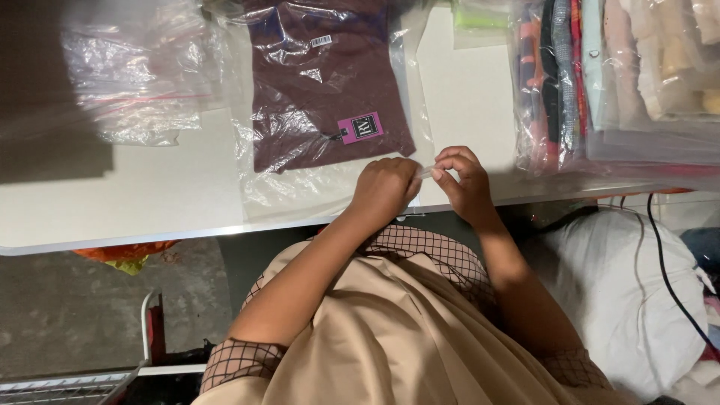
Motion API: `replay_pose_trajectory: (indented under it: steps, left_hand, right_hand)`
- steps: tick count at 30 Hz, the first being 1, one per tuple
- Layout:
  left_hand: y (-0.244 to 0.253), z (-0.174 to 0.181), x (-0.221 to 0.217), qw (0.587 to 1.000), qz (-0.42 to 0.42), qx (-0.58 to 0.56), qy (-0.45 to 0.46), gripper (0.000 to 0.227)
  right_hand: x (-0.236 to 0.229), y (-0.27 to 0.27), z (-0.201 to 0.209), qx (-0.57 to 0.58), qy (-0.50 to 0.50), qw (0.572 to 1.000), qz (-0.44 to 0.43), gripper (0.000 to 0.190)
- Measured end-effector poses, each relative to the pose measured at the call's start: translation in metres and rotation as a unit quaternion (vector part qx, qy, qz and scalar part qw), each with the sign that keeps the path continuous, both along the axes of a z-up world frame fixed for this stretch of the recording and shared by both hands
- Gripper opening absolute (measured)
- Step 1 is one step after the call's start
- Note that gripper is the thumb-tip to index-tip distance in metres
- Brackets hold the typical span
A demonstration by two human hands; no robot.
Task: Packing various folded garments into plastic bags and sealing them.
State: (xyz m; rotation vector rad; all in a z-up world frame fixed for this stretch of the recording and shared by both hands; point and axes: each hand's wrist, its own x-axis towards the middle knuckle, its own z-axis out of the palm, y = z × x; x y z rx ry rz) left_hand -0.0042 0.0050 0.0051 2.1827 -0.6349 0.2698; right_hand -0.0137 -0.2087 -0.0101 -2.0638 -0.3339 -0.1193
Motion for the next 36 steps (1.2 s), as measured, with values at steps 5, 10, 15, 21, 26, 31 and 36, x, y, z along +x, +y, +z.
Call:
replay_pose_trajectory:
  steps: [5, 10, 15, 21, 26, 31, 36]
  left_hand:
    - [0.013, 0.0, -0.011, 0.998, 0.032, 0.056, -0.023, 0.013]
    - [0.013, 0.004, -0.012, 0.996, 0.041, 0.032, -0.076, 0.013]
    - [0.012, -0.003, -0.015, 0.994, 0.031, 0.049, -0.093, 0.011]
    - [0.011, -0.008, -0.016, 0.993, 0.03, 0.06, -0.102, 0.009]
    - [0.01, -0.008, -0.014, 0.991, 0.028, 0.069, -0.113, 0.009]
    - [0.019, 0.007, -0.018, 0.984, 0.045, 0.125, -0.121, 0.007]
    - [0.024, -0.001, -0.021, 0.985, 0.057, 0.115, -0.115, 0.008]
  right_hand:
    - [-0.004, 0.005, 0.013, -0.02, -0.01, 1.0, 0.0, 0.01]
    - [-0.012, 0.038, 0.055, -0.262, -0.224, 0.938, 0.047, 0.018]
    - [-0.017, 0.046, 0.054, -0.336, -0.219, 0.915, 0.049, 0.01]
    - [-0.014, 0.044, 0.046, -0.362, -0.245, 0.898, 0.057, 0.012]
    - [-0.011, 0.043, 0.042, -0.369, -0.255, 0.892, 0.053, 0.01]
    - [-0.006, 0.035, 0.037, -0.389, -0.233, 0.891, 0.018, 0.013]
    - [-0.007, 0.041, 0.048, -0.358, -0.225, 0.906, 0.027, 0.002]
